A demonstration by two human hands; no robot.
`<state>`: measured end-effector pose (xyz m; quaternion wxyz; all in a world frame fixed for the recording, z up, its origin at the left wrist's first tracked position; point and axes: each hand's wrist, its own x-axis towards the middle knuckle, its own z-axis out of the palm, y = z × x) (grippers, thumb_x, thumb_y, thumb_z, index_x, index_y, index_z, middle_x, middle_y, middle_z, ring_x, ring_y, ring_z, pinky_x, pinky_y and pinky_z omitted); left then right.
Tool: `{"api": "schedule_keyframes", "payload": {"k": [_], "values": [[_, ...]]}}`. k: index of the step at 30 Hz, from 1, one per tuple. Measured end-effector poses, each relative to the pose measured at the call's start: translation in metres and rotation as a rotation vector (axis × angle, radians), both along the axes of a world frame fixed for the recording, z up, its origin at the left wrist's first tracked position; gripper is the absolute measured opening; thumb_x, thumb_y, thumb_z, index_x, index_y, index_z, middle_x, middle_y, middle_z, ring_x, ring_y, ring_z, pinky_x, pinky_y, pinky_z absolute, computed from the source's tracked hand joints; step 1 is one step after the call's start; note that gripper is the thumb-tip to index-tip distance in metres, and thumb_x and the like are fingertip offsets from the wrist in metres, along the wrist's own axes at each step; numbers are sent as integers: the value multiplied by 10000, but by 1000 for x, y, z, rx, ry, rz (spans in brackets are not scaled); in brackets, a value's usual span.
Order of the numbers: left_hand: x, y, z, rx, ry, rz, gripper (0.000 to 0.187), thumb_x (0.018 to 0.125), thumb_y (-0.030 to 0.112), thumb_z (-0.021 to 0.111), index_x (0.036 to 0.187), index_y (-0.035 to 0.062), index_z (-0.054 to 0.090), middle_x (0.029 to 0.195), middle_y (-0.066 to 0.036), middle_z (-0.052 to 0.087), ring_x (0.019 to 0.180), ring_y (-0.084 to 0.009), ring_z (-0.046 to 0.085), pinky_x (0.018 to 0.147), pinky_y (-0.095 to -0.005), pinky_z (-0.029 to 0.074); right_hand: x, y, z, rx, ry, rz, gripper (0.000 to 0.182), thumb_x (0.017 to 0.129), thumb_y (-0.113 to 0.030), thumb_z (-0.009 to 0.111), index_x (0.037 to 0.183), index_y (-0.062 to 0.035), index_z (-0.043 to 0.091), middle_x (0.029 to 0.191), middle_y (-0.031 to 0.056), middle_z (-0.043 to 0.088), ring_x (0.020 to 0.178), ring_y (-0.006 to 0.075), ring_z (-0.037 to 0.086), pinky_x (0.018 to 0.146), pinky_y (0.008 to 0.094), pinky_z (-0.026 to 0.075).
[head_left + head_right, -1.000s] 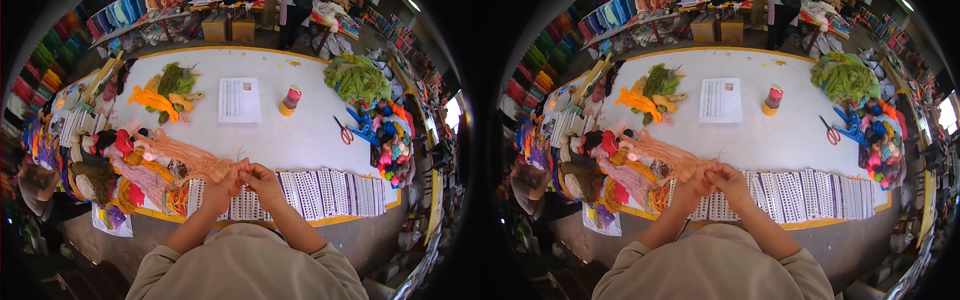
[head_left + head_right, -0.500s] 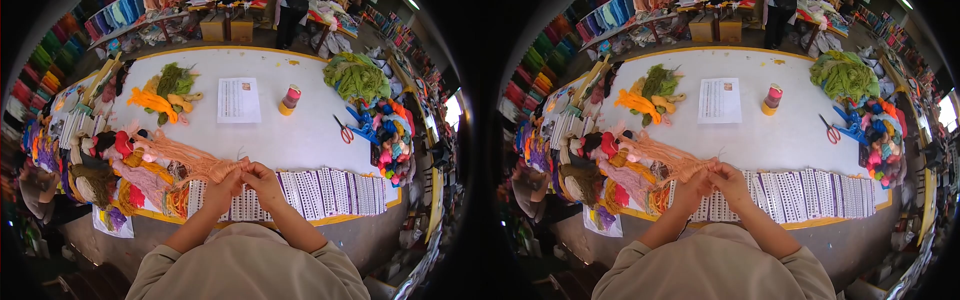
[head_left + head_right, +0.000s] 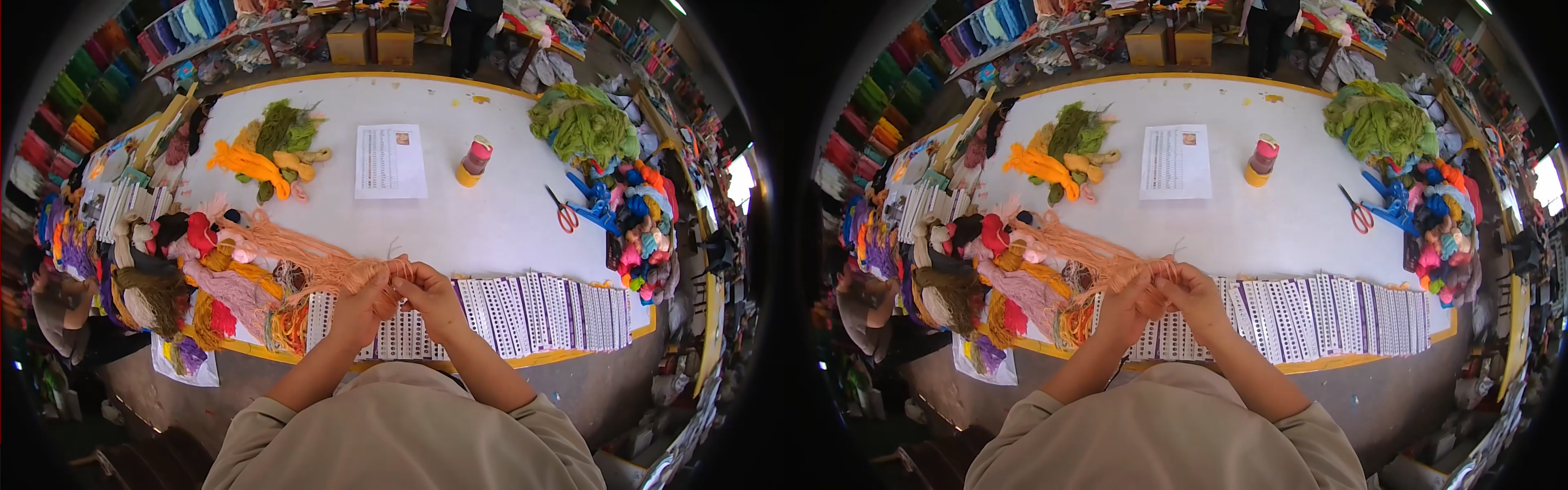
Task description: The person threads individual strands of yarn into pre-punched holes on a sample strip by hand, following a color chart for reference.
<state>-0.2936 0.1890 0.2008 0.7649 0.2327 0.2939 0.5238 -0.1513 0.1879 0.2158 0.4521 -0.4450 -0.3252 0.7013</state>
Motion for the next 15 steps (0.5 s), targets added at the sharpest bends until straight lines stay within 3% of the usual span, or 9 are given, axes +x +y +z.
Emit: {"api": "schedule_keyframes", "payload": {"k": [3, 6, 9, 12, 13, 15], "values": [[-2, 3, -3, 89, -26, -99, 272, 962, 172, 537, 1124, -31, 619, 1080, -110, 642, 1094, -178, 561, 946, -328, 443, 3, 0, -6, 43, -39, 44, 118, 919, -162, 607, 990, -68, 608, 849, -19, 618, 719, 42, 536, 622, 206, 450], [2, 5, -6, 171, 71, -12, 295, 961, 178, 548, 1153, -41, 600, 1073, -101, 637, 1040, -161, 575, 910, -309, 457, 3, 0, -7, 43, -13, 19, 103, 933, -163, 587, 981, -73, 604, 814, -31, 590, 706, 43, 527, 625, 213, 456], [6, 0, 10, -6, 120, 69, 317, 969, 193, 540, 1171, -49, 580, 1071, -101, 638, 988, -154, 590, 869, -297, 477, 4, -2, -1, -28, 206, 17, 95, 949, -167, 561, 970, -83, 598, 769, -33, 552, 690, 48, 520, 613, 218, 462], [1, 10, 11, 7, 256, 73, 313, 980, 216, 522, 1151, -40, 579, 1061, -111, 640, 970, -146, 595, 825, -294, 493, 10, -7, 4, 49, -25, 225, 103, 959, -174, 545, 991, -84, 586, 740, -25, 516, 674, 55, 511, 603, 216, 463], [0, 16, 17, -79, 332, 109, 293, 987, 247, 506, 1055, -24, 595, 994, -119, 646, 875, -166, 624, 718, -293, 526, 20, -9, 1, 69, -159, 308, 115, 963, -162, 530, 1015, -72, 579, 764, -9, 505, 661, 64, 502, 593, 222, 465], [-26, 28, 13, -277, 408, 119, 266, 981, 260, 513, 949, 9, 593, 872, -86, 634, 706, -137, 605, 532, -240, 487, 46, -11, -34, 193, -331, 18, 115, 965, -139, 516, 1023, -59, 575, 831, -1, 528, 687, 78, 505, 627, 238, 473]]}}
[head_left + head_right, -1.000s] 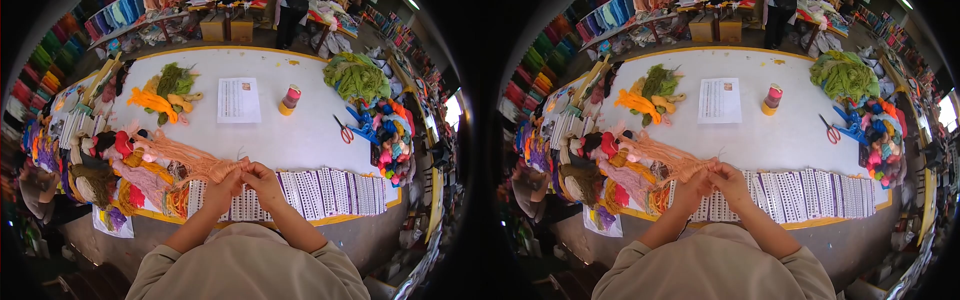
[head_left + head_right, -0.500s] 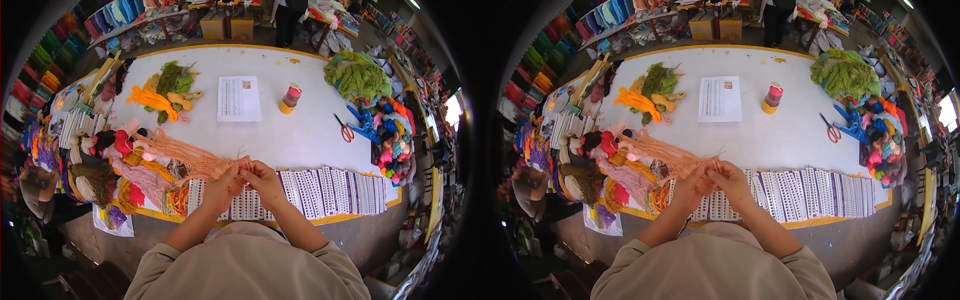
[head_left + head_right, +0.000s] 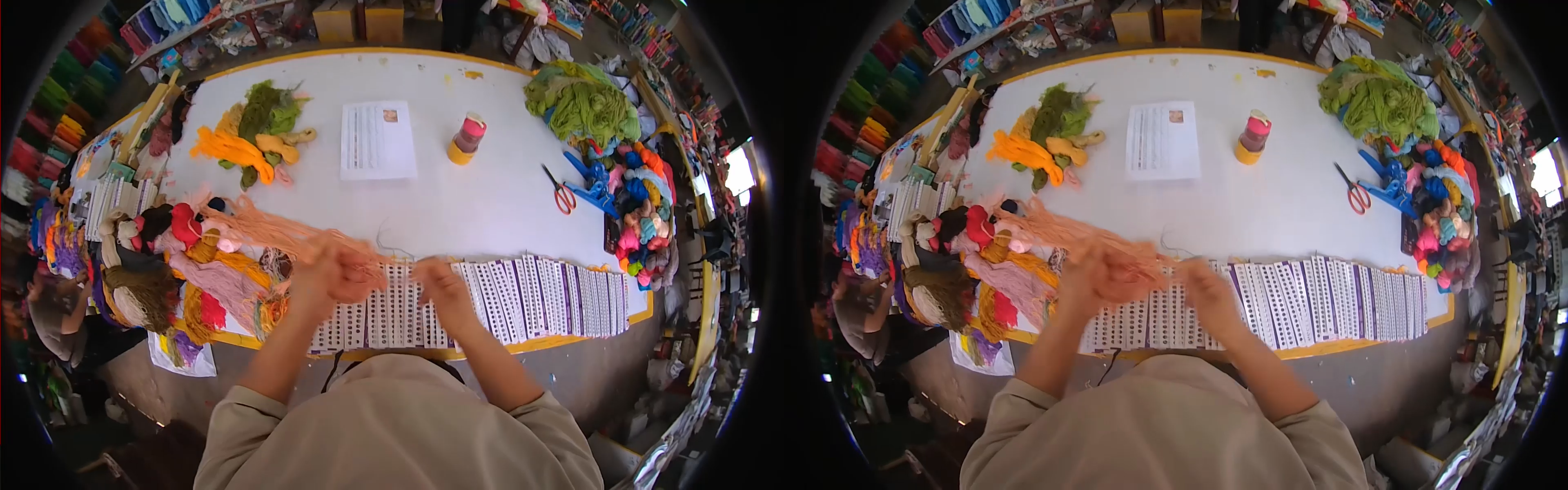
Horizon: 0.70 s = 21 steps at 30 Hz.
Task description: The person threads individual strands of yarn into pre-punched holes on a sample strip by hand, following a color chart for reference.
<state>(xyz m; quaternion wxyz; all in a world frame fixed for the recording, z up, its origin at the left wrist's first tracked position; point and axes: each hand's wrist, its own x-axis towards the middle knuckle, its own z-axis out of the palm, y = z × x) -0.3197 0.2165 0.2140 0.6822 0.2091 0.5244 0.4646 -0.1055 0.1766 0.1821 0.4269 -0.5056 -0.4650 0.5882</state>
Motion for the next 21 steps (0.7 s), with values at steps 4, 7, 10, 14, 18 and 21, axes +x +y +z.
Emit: {"api": "schedule_keyframes", "payload": {"k": [4, 7, 10, 14, 18, 21], "values": [[-115, 23, -91, -51, -404, 221, 143, 966, 173, 512, 875, 68, 544, 666, 21, 478, 498, -52, 383, 399, -178, 310, 103, 16, -58, 31, 206, -795, 201, 979, -278, 489, 887, -106, 539, 996, 83, 618, 913, 146, 584, 830, 294, 488], [-196, 28, -135, -170, -491, 391, 125, 943, 116, 505, 820, 93, 499, 652, 41, 440, 485, -47, 357, 401, -176, 310, 209, -12, -122, -21, 633, -713, 155, 969, -194, 477, 875, -98, 554, 867, 72, 630, 816, 183, 612, 815, 368, 511], [-278, 28, -160, -171, -328, 532, 190, 939, 112, 494, 753, 105, 456, 625, 43, 422, 459, -48, 336, 387, -178, 293, 313, -33, -154, -189, 545, -1031, 117, 879, -75, 544, 769, -111, 524, 639, -4, 499, 563, 107, 490, 536, 234, 449], [-310, 21, -153, 25, -322, 697, 231, 908, 119, 503, 683, 122, 455, 558, 59, 370, 444, -32, 330, 379, -158, 278, 406, -48, -115, -13, 166, -1464, 150, 867, -147, 471, 726, -111, 433, 533, -23, 357, 413, 54, 326, 339, 207, 239], [-121, 28, -142, -177, -277, 111, 126, 894, 208, 590, 798, 133, 555, 561, 91, 373, 450, -16, 360, 383, -160, 292, 323, -11, -178, -100, -457, -649, 291, 920, -44, 397, 1161, -68, 559, 924, 37, 567, 769, 92, 539, 660, 207, 465], [-17, 39, -188, -588, -284, -131, 149, 851, 260, 672, 863, 113, 654, 569, 72, 461, 421, -49, 287, 380, -198, 256, 176, 36, -182, -287, -365, -259, 128, 927, -160, 572, 1017, -78, 612, 772, -2, 573, 677, 81, 510, 601, 229, 440]]}}
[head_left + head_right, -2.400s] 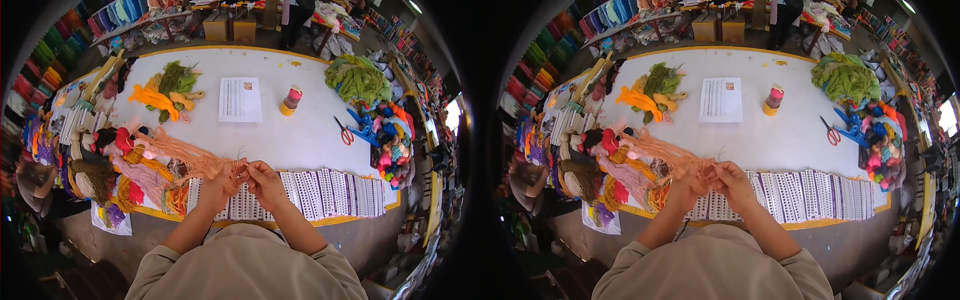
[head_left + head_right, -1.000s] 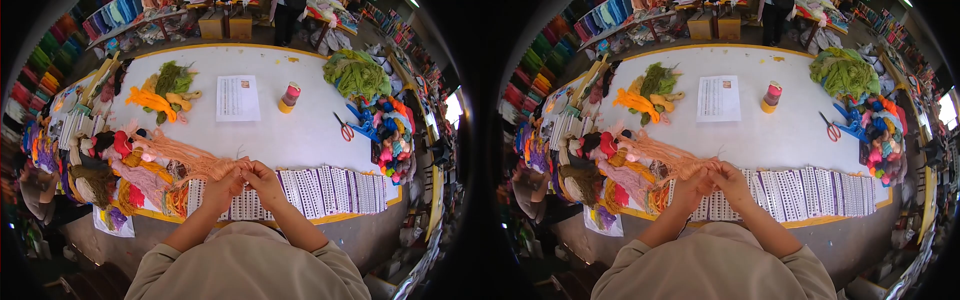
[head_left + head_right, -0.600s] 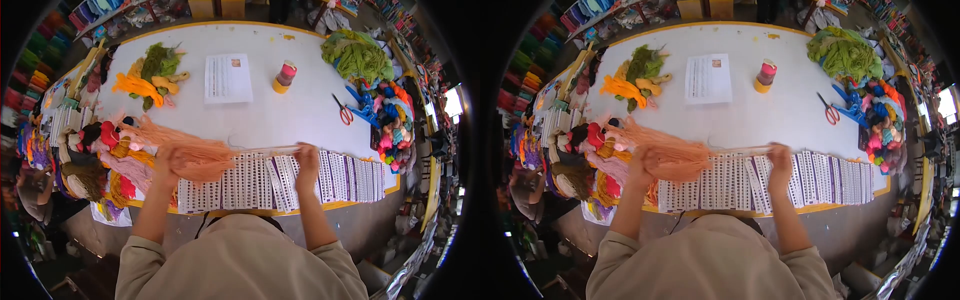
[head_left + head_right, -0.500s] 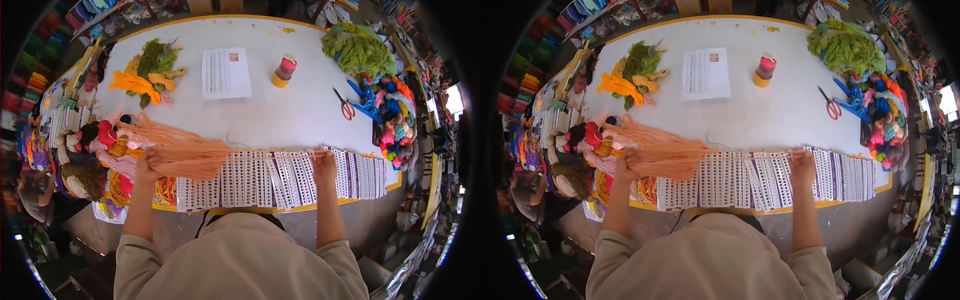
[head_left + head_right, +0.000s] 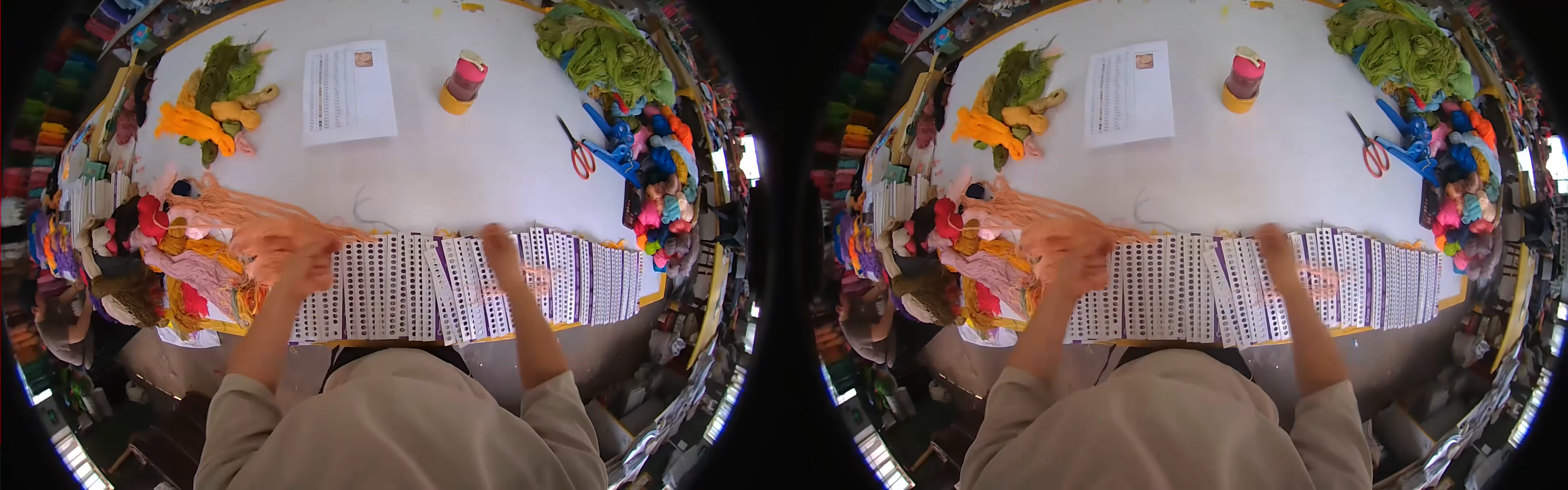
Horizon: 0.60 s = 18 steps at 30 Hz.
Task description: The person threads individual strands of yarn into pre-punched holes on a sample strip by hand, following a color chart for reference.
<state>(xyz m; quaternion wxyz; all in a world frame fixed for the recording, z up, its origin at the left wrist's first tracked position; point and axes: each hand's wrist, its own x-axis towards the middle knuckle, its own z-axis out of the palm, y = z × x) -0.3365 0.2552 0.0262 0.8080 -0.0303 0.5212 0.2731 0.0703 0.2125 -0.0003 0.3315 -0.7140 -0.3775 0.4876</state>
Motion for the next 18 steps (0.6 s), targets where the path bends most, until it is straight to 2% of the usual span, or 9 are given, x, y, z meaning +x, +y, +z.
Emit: {"api": "schedule_keyframes", "payload": {"k": [1, 2, 3, 4, 5, 7, 12, 14, 18], "values": [[35, 5, -13, 53, 131, -49, 157, 841, 254, 678, 848, 98, 659, 585, 38, 513, 419, -63, 328, 376, -214, 278, -30, 10, -16, 22, 44, 190, 137, 915, -159, 582, 1025, -81, 601, 760, 12, 581, 677, 84, 507, 609, 267, 445], [65, 8, -25, 106, 261, -101, 165, 830, 248, 683, 832, 84, 664, 602, 4, 564, 418, -77, 369, 371, -230, 300, -63, 17, -20, 192, -96, 308, 132, 917, -184, 573, 996, -79, 589, 715, 65, 606, 659, 163, 581, 600, 335, 459], [78, 9, -45, 233, 419, -269, 182, 830, 238, 673, 841, 57, 658, 621, -21, 589, 432, -92, 423, 380, -250, 336, -85, 29, -11, 135, -163, 437, 129, 921, -198, 553, 967, -79, 573, 688, 134, 611, 649, 299, 623, 603, 403, 465], [87, 10, -60, 360, 575, -440, 200, 829, 229, 663, 849, 31, 653, 639, -45, 614, 445, -108, 477, 389, -269, 372, -101, 35, -19, 121, -174, 473, 153, 933, -240, 530, 951, -89, 555, 697, 174, 614, 672, 377, 616, 599, 440, 466], [98, 13, -59, 352, 577, -443, 200, 829, 229, 663, 849, 31, 653, 639, -45, 614, 445, -108, 477, 389, -269, 372, -110, 40, -27, 115, -168, 474, 153, 933, -240, 530, 951, -89, 555, 697, 174, 614, 672, 377, 616, 599, 440, 466], [117, 19, -42, 420, 772, -653, 231, 833, 218, 652, 852, -11, 633, 626, -71, 596, 478, -147, 546, 428, -302, 427, -122, 46, -39, 59, -181, 530, 154, 939, -251, 517, 980, -105, 546, 699, 163, 620, 676, 369, 616, 611, 455, 465], [119, 11, -67, 471, 533, -431, 134, 857, 142, 615, 868, 9, 605, 682, -44, 575, 500, -131, 519, 441, -291, 411, -119, 45, -50, 3, -128, 586, 159, 945, -255, 507, 1018, -116, 531, 717, 172, 621, 683, 376, 610, 619, 455, 464], [117, 11, -75, 246, 291, -247, 82, 869, 100, 597, 886, 21, 588, 709, -23, 558, 512, -110, 492, 434, -273, 379, -118, 45, -56, 73, -56, 521, 119, 939, -174, 557, 989, -68, 542, 565, 58, 509, 522, 129, 510, 493, 298, 414], [118, 17, -69, 243, 290, -324, 51, 872, 77, 596, 887, 32, 575, 708, -19, 543, 505, -94, 470, 428, -253, 349, -117, 51, -59, -65, 106, 455, 152, 948, -180, 551, 1019, -45, 547, 583, 33, 518, 545, 97, 517, 480, 268, 432]]}}
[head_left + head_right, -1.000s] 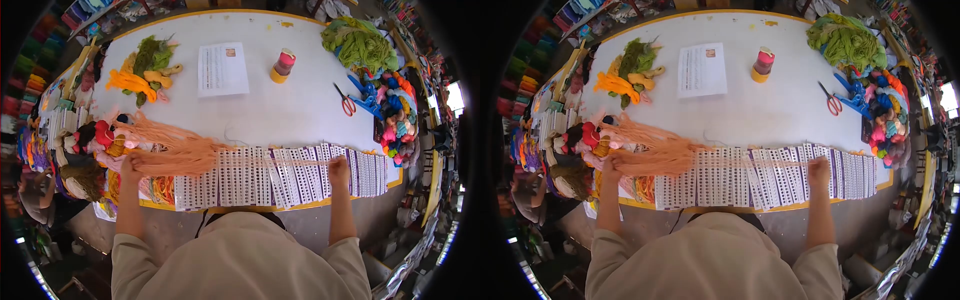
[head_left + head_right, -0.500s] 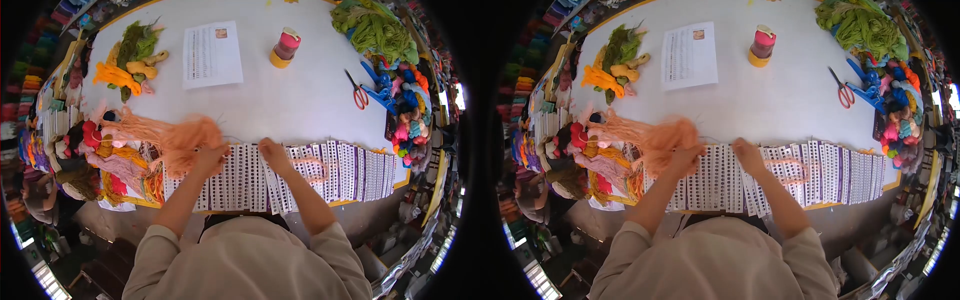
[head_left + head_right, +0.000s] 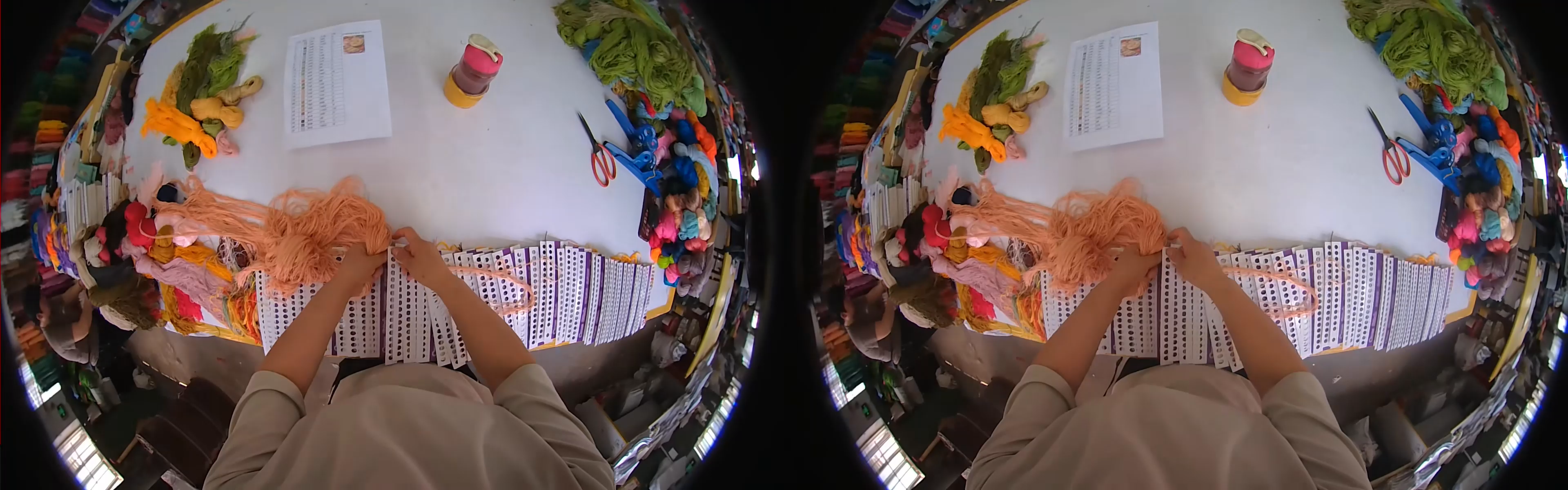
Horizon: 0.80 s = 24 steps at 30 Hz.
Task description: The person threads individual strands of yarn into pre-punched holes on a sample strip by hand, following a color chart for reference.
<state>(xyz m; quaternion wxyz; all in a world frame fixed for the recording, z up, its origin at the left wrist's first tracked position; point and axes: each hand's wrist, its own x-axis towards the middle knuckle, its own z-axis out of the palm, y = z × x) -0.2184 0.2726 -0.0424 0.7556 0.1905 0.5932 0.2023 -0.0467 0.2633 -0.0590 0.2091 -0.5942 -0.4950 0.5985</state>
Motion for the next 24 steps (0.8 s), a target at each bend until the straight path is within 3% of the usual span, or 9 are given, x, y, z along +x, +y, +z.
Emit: {"api": "schedule_keyframes", "payload": {"k": [6, 8, 9, 14, 18, 20, 21, 23, 24], "values": [[-7, -2, 0, 72, 159, -202, 49, 887, 63, 586, 893, 31, 622, 677, -12, 550, 525, -72, 482, 428, -222, 351, 7, 12, 7, -346, 219, 31, 234, 942, -180, 568, 1083, 4, 543, 666, 42, 585, 550, 93, 530, 480, 259, 446], [-18, -8, 1, 62, 98, 131, 71, 881, 67, 591, 894, 23, 646, 670, -18, 565, 535, -55, 484, 426, -204, 351, 9, 13, 1, -377, 235, 41, 243, 931, -183, 589, 1073, 10, 549, 703, 57, 612, 569, 94, 549, 507, 256, 456], [-21, -9, 4, 61, 102, 126, 71, 881, 67, 591, 894, 23, 646, 670, -18, 565, 535, -55, 484, 426, -204, 351, 10, 12, -3, -378, 240, 38, 243, 931, -183, 589, 1073, 10, 549, 703, 57, 612, 569, 94, 549, 507, 256, 456], [-28, -13, 6, -254, -538, 336, 149, 862, 37, 562, 1006, 15, 596, 852, -78, 634, 505, -91, 461, 447, -217, 398, 9, 13, -11, -388, 266, 50, 318, 899, -177, 625, 1133, 22, 543, 722, 72, 651, 590, 114, 595, 533, 248, 480], [-13, 2, 35, -258, -511, 26, 255, 841, 77, 585, 1091, 26, 590, 845, -82, 638, 515, -99, 459, 467, -234, 415, 15, 12, -8, -348, 314, 56, 338, 876, -137, 650, 1153, 21, 538, 755, 87, 660, 624, 121, 609, 556, 248, 490], [8, 1, 46, -24, 54, -328, 361, 825, 115, 601, 1182, 63, 573, 808, -82, 637, 532, -101, 499, 472, -238, 429, 17, 16, 0, -427, 424, 39, 373, 853, -98, 667, 1180, 20, 531, 783, 99, 666, 658, 126, 617, 581, 250, 499], [5, -5, 32, -25, 55, -324, 361, 825, 115, 601, 1182, 63, 573, 808, -82, 637, 532, -101, 499, 472, -238, 429, 17, 16, -2, -428, 424, 42, 373, 853, -98, 667, 1180, 20, 531, 783, 99, 666, 658, 126, 617, 581, 250, 499], [-9, -31, -32, 704, 382, -559, 215, 872, 182, 599, 1031, 44, 642, 835, -93, 658, 583, -126, 576, 442, -245, 424, 18, 15, -10, -365, 402, 95, 296, 866, -102, 638, 1121, 25, 557, 772, 105, 665, 625, 141, 629, 578, 252, 509], [-26, -41, -66, 703, 380, -558, 215, 872, 182, 599, 1031, 44, 642, 835, -93, 658, 583, -126, 576, 442, -245, 424, 16, 15, -11, -366, 401, 95, 296, 866, -102, 638, 1121, 25, 557, 772, 105, 665, 625, 141, 629, 578, 252, 509]]}}
